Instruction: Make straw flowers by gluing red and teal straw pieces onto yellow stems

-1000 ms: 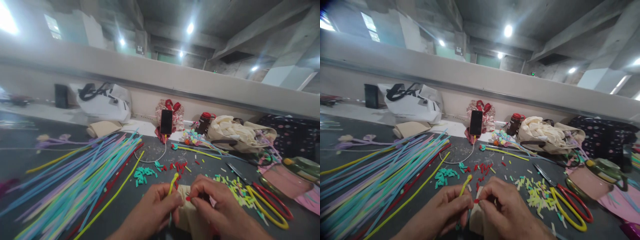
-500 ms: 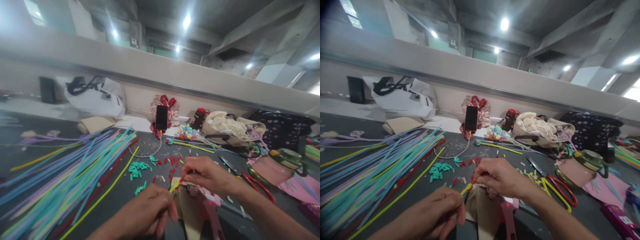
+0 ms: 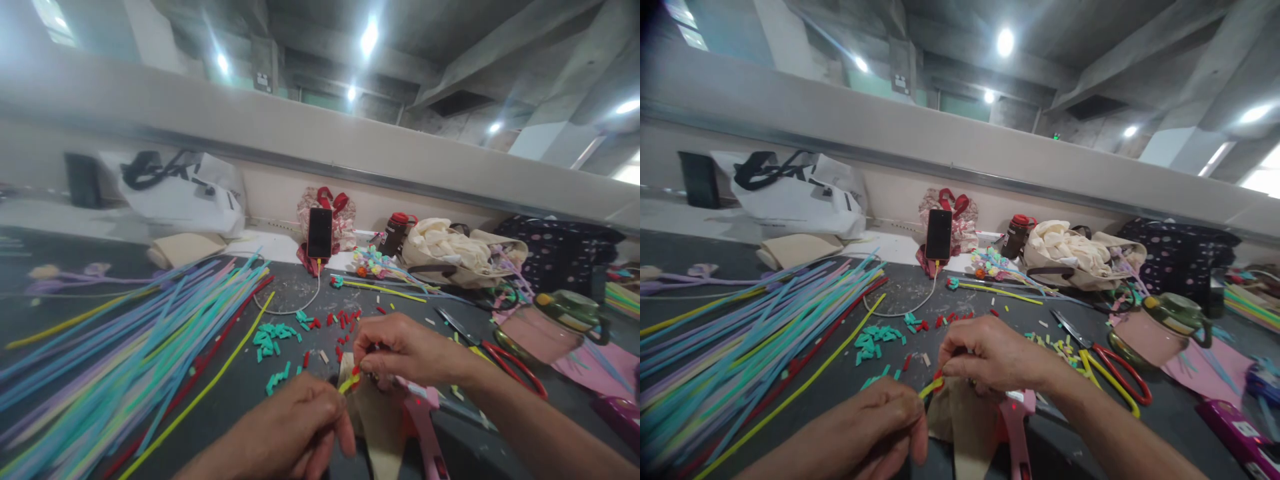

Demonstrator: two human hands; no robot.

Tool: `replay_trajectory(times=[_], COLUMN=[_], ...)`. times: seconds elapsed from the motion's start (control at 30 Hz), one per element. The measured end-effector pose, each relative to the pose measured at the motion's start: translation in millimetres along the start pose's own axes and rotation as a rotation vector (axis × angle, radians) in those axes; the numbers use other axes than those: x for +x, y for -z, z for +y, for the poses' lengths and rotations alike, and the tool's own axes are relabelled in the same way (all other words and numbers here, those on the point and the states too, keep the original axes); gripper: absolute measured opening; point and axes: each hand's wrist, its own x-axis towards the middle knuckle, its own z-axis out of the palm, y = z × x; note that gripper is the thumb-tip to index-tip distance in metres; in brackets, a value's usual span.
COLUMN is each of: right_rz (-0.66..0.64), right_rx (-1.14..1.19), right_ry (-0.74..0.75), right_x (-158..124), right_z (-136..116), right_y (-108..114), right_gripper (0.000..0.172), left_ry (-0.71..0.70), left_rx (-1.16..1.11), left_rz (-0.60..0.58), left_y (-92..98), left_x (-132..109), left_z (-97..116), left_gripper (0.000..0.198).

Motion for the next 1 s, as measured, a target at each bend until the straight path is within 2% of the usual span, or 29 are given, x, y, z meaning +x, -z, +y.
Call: replay_trajectory(times=[0.3,0.73,1.0], right_rz=[-0.013,0.019,0.0], right_rx=[-0.152,-0.284,-0.344], right_ry=[0.088,0.091,0.089], right_x=[2.9,2.0,3.8], right_z=[-1.7,-4.6,-4.5], right_y=[3.4,0.8,-1.0], right_gripper=[0.008,0.01,0.011], left_ry=[-0.007,-0.008,-0.006], left_rx=[0.025,0.029,0.072], left_rz=[0.021,0.024,0.026], left_y=[-1.8,1.0,-0.9], left_x=[0.2,1.9,-0.5], left_z=[-1.5,-6.2,-0.3], left_gripper=[0.036,0.034,0.036])
